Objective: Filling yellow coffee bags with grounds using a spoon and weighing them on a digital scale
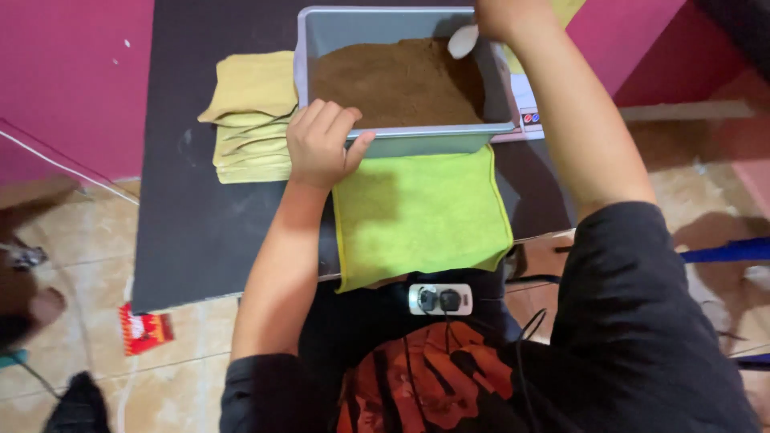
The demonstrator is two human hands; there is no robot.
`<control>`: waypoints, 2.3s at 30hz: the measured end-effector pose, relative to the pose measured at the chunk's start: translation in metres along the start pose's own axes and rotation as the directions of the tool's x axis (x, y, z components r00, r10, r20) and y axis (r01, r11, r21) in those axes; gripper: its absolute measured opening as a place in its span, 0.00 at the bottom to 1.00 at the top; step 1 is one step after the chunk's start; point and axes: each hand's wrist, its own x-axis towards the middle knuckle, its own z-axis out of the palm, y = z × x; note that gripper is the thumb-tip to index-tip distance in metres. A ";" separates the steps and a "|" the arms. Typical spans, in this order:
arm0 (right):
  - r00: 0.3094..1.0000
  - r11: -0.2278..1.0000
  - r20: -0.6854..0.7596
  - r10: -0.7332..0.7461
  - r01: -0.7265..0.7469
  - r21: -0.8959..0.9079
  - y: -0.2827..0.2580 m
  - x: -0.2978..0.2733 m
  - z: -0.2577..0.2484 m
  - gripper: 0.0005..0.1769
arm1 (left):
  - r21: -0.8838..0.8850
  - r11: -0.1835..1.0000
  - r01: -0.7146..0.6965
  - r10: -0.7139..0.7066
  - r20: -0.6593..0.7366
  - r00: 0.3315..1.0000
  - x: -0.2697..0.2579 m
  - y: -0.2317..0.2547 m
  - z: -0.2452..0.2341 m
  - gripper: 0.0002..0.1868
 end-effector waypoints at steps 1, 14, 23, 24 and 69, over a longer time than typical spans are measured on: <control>1.000 0.999 0.001 -0.004 0.004 -0.040 -0.001 -0.015 0.017 0.08 | 0.035 0.999 0.017 -0.018 0.019 1.000 0.003 0.005 -0.004 0.28; 1.000 0.993 -0.001 -0.020 0.019 -0.114 -0.027 -0.036 0.021 0.16 | -0.023 0.998 0.061 -0.060 0.055 0.997 0.009 0.008 -0.015 0.26; 0.894 0.776 -0.374 -0.247 -0.048 -0.629 0.026 0.002 0.048 0.06 | -0.075 0.991 0.110 -0.103 0.091 0.991 0.006 0.005 -0.016 0.23; 0.893 0.780 -0.380 -0.242 -0.054 -0.624 0.007 -0.009 0.033 0.06 | -0.074 0.992 0.102 -0.095 0.094 0.991 0.007 0.004 -0.016 0.23; 0.981 0.949 -0.146 -0.127 0.163 0.271 -0.069 -0.015 0.016 0.08 | -0.104 0.980 0.168 -0.154 0.130 0.979 0.007 0.007 -0.018 0.13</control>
